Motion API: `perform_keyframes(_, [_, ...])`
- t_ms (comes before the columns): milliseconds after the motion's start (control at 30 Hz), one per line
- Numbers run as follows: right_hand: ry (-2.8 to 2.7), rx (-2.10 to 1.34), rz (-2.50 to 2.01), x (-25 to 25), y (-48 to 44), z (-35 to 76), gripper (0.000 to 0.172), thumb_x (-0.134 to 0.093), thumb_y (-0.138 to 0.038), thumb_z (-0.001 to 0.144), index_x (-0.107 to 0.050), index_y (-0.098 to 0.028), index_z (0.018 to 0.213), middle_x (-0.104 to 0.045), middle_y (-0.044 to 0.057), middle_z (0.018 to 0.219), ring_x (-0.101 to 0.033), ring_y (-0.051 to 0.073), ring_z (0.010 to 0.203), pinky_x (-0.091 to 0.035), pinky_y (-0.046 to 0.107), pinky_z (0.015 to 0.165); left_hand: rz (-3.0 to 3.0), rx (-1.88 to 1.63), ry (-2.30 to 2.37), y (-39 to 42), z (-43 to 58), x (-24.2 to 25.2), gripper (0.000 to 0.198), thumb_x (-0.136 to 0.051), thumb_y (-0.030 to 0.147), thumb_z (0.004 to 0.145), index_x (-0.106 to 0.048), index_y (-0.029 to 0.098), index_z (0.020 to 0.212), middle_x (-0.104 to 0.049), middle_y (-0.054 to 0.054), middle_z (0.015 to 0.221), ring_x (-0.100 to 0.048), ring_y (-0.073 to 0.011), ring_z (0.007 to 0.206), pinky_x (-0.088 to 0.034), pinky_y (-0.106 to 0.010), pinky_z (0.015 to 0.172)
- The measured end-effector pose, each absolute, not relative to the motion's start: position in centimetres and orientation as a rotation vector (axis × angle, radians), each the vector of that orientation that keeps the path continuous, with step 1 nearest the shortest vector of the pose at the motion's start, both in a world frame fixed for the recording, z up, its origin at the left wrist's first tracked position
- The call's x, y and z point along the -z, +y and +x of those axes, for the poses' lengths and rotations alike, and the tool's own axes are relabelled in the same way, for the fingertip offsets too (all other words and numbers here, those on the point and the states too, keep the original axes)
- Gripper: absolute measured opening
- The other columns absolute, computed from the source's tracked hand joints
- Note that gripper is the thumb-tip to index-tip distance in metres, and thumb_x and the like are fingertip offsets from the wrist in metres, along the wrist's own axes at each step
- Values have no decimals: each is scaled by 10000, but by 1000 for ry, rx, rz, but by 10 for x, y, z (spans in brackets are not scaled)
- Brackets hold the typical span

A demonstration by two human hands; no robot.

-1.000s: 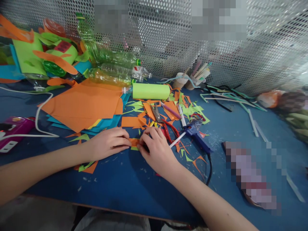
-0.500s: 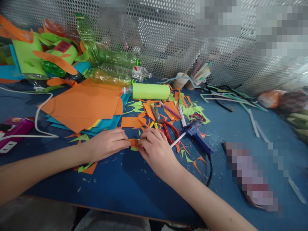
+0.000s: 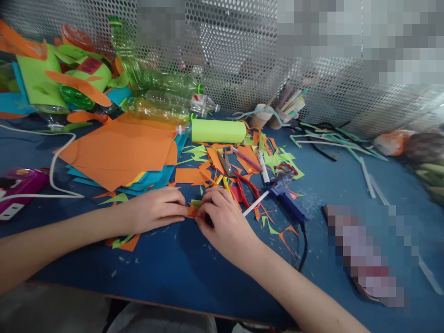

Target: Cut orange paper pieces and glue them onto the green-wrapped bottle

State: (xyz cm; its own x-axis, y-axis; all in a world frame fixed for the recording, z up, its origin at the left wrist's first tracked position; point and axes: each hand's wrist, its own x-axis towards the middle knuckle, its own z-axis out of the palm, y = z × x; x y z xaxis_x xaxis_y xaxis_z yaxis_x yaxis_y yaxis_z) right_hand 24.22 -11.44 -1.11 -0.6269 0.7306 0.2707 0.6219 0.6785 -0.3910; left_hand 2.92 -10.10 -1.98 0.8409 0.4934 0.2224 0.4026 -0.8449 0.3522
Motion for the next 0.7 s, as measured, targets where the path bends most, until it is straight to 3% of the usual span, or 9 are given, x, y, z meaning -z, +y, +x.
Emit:
perform_keyframes(400, [-2479, -427, -1120, 15, -112, 246, 45, -591, -165, 785, -559, -197, 788, -536, 59, 922, -519, 210, 940, -451, 395, 846, 2882, -417, 641, -102, 31, 22, 249, -349, 160, 921, -595, 144, 956, -607, -83, 859, -500, -177, 782, -414, -292, 715])
perform_keyframes(700, [-2558, -278, -964, 9, -111, 249, 42, -602, -187, 793, -632, -205, 769, -566, 57, 939, -498, 220, 1050, -418, 420, 914, 2868, -422, 633, -101, 32, 20, 266, -335, 165, 924, -598, 126, 920, -597, -88, 802, -504, -177, 776, -427, -291, 716])
